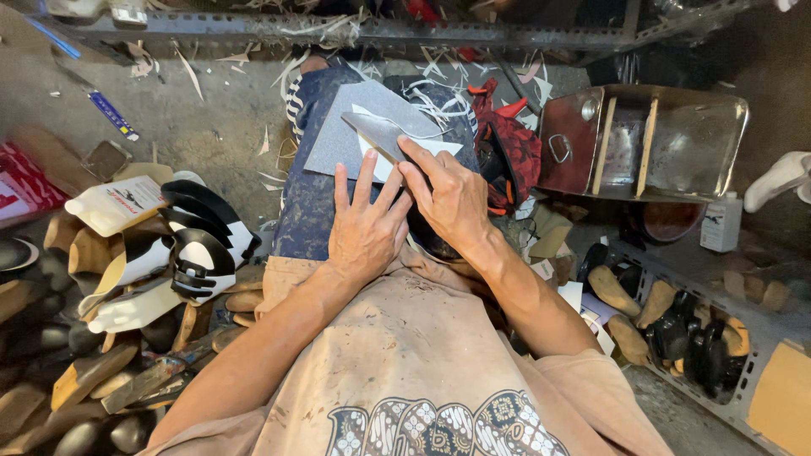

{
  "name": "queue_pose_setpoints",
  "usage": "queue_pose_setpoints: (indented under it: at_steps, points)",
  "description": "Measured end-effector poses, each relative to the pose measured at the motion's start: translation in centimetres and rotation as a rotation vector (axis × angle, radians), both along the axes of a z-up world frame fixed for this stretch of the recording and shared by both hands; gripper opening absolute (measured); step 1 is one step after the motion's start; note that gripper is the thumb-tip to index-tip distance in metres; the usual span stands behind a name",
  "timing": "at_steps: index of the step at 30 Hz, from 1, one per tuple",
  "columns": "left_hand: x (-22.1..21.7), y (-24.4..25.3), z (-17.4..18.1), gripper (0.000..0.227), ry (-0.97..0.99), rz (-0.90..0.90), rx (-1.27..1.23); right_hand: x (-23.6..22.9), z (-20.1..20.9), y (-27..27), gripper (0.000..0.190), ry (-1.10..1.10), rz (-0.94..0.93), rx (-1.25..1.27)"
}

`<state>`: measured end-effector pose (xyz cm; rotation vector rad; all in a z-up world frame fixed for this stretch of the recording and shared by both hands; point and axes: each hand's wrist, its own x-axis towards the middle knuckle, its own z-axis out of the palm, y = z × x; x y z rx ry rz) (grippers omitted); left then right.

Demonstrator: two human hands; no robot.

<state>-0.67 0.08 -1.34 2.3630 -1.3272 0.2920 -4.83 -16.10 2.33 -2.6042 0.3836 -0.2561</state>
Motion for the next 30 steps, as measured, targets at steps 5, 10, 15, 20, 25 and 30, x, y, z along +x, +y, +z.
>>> queue_pose_setpoints:
  at_steps: [5,10,15,20,25,30]
  points:
    - [-0.4,0.2,-0.1,0.037,0.019,-0.001,0.002,0.5,-0.2,0.2,0.03,0.029,0.016,0.008]
    - [-0.1,0.0,0.6,0.047,0.006,0.006,-0.002,2.1,1.0,-2.8,0.029,-0.093,-0.035,0.149]
    - [0.7,0.5,0.6,0.05,-0.025,0.039,0.0,-4.7,-0.7,-8.0,0.031,-0.144,-0.299,0.325]
    - [3.7,-0.3,2.9,0.04,0.055,-0.097,-0.137,-10.4,-3.6,-7.8,0.038,-0.249,-0.757,1.019]
    - [15.6,-7.9,9.7,0.039,-0.263,-0.112,-0.241,-12.7,-6.6,-5.9,0.036,-0.37,-0.956,1.374]
    - [25.7,-14.3,9.7,0.052,-0.422,-0.114,0.001,-12.2,-6.5,-4.7,0.037,-0.36,-1.035,1.469]
